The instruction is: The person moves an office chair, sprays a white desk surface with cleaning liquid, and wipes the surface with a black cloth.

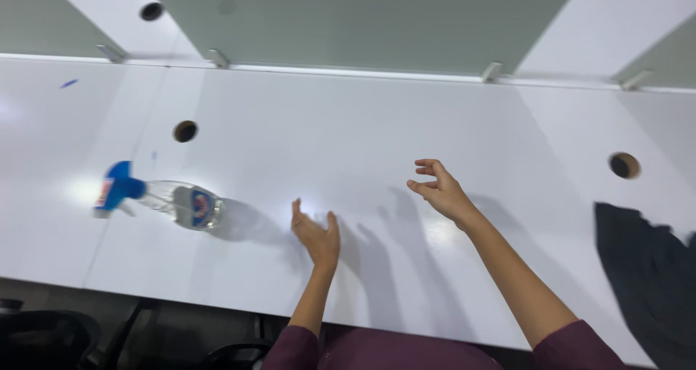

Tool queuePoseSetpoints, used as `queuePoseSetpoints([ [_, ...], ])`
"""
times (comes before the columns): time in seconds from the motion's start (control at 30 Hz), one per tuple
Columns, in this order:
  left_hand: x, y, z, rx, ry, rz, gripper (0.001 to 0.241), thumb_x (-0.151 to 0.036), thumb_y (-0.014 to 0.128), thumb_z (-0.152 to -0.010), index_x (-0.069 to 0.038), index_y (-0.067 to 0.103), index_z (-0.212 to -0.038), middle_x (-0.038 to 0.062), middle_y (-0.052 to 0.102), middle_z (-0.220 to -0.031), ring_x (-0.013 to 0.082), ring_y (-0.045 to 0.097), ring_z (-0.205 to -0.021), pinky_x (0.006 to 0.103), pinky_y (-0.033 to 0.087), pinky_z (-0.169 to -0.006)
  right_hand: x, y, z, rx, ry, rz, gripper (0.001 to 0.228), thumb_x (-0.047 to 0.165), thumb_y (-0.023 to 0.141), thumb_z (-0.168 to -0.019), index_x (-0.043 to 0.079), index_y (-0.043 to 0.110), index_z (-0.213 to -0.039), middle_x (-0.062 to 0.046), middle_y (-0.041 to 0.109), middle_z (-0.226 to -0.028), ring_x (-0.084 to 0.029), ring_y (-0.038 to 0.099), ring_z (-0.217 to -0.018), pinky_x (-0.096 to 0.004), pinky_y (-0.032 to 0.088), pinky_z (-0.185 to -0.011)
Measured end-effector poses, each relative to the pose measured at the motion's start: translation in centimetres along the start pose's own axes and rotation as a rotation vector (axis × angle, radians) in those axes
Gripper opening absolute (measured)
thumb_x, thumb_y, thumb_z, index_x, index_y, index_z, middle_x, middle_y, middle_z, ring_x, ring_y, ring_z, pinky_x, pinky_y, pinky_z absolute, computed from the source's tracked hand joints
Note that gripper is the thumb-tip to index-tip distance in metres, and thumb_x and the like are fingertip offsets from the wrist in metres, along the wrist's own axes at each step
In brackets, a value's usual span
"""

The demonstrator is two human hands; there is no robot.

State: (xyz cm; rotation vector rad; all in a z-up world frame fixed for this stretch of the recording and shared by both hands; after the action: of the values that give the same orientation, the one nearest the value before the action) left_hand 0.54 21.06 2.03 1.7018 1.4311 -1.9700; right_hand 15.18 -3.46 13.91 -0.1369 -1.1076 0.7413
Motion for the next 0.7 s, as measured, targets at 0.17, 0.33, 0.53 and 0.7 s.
queuePoseSetpoints([
  [0.17, -7.3, 5.2, 4.0, 0.202, 0.078, 0.031, 0.079, -0.011, 0.071, -0.087, 0.006, 0.027, -0.15, 0.023, 0.036, -0.157, 0.0409, 0.025, -0.148, 0.0534, 0.03, -0.118, -7.7, -6.3, 2.3, -0.099, 0.052, 0.027, 0.066, 0.041, 0.068, -0.088, 0.015, 0.046, -0.145, -0.011, 0.05, -0.151, -0.029, 0.056, -0.132, -0.045, 0.052, -0.103],
  [0.33, -10.1, 9.9, 7.9, 0.291, 0.099, 0.011, 0.076, -0.012, 0.071, -0.087, 0.004, 0.029, -0.149, 0.024, 0.035, -0.158, 0.0415, 0.024, -0.148, 0.0538, 0.03, -0.116, -17.2, -14.5, 5.1, -0.278, 0.096, 0.046, 0.063, 0.038, 0.07, -0.088, 0.013, 0.049, -0.143, -0.013, 0.05, -0.151, -0.032, 0.054, -0.133, -0.046, 0.052, -0.102],
  [0.53, -11.8, 14.5, 11.6, 0.326, 0.251, -0.11, 0.075, -0.013, 0.072, -0.088, 0.003, 0.032, -0.15, 0.026, 0.033, -0.158, 0.0429, 0.026, -0.147, 0.0582, 0.023, -0.119, -28.6, -23.2, 9.4, -0.458, 0.166, 0.214, 0.057, 0.032, 0.069, -0.092, 0.013, 0.052, -0.143, -0.017, 0.047, -0.152, -0.035, 0.046, -0.141, -0.049, 0.043, -0.11],
  [0.7, -11.6, 16.2, 12.0, 0.301, 0.322, -0.141, 0.066, -0.015, 0.067, -0.095, 0.004, 0.034, -0.15, 0.027, 0.036, -0.158, 0.0437, 0.027, -0.149, 0.0581, 0.024, -0.121, -34.6, -27.0, 12.0, -0.453, -0.022, 0.433, 0.054, 0.018, 0.06, -0.094, 0.012, 0.051, -0.147, -0.014, 0.039, -0.163, -0.035, 0.034, -0.15, -0.05, 0.034, -0.119],
])
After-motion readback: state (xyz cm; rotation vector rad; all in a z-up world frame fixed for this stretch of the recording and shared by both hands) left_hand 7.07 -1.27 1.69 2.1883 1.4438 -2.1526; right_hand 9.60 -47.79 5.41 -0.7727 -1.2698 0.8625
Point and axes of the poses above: each hand's wrist, its own z-axis away from the middle knuckle, its own y-axis out of the palm, x = y × z, the point moved 5 cm from there along -z, towards the middle knuckle
